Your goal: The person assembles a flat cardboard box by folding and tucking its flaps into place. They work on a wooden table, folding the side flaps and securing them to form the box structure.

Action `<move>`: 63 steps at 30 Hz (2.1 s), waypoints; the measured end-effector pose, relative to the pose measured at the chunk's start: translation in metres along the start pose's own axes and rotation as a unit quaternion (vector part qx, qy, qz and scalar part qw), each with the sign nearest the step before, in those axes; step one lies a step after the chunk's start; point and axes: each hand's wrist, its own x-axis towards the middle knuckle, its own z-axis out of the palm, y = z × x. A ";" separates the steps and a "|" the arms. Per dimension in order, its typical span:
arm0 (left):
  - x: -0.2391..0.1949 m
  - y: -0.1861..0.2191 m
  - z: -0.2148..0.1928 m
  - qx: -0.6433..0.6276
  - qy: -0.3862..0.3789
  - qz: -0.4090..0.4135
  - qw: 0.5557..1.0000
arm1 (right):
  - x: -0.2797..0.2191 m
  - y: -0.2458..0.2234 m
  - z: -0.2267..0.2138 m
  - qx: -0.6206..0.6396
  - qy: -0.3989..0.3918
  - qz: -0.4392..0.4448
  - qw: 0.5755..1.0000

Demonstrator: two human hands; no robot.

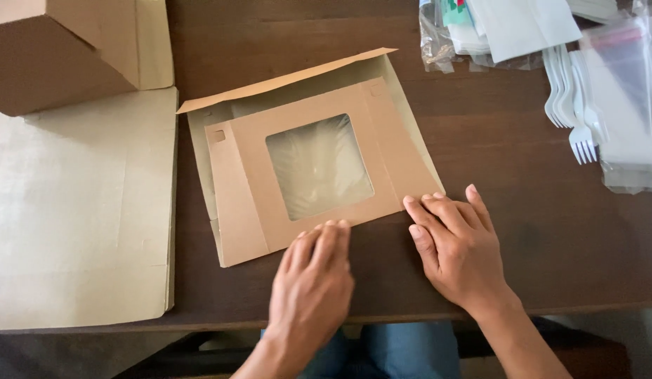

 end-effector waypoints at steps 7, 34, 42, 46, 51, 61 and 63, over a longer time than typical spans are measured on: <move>-0.036 -0.051 -0.024 -0.094 -0.001 -0.071 0.993 | 0.000 -0.003 0.000 -0.007 -0.002 0.002 1.000; -0.061 -0.087 -0.018 -0.189 0.085 -0.049 0.977 | 0.044 -0.168 0.029 0.128 -0.015 -0.137 0.982; -0.059 -0.086 -0.019 -0.167 0.119 -0.050 0.977 | 0.041 -0.147 0.025 0.132 -0.049 -0.110 0.984; -0.059 -0.084 -0.021 -0.157 0.112 -0.051 0.980 | 0.034 -0.117 0.022 0.094 -0.015 -0.087 0.992; -0.058 -0.084 -0.020 -0.140 0.118 -0.044 0.982 | 0.021 -0.072 0.009 0.037 -0.020 -0.052 0.998; -0.056 -0.072 -0.019 -0.083 0.101 -0.070 0.989 | -0.002 -0.002 0.004 -0.050 0.015 0.014 0.999; -0.051 -0.064 -0.021 -0.054 0.091 -0.058 0.993 | -0.002 -0.002 0.004 -0.036 0.018 0.009 0.999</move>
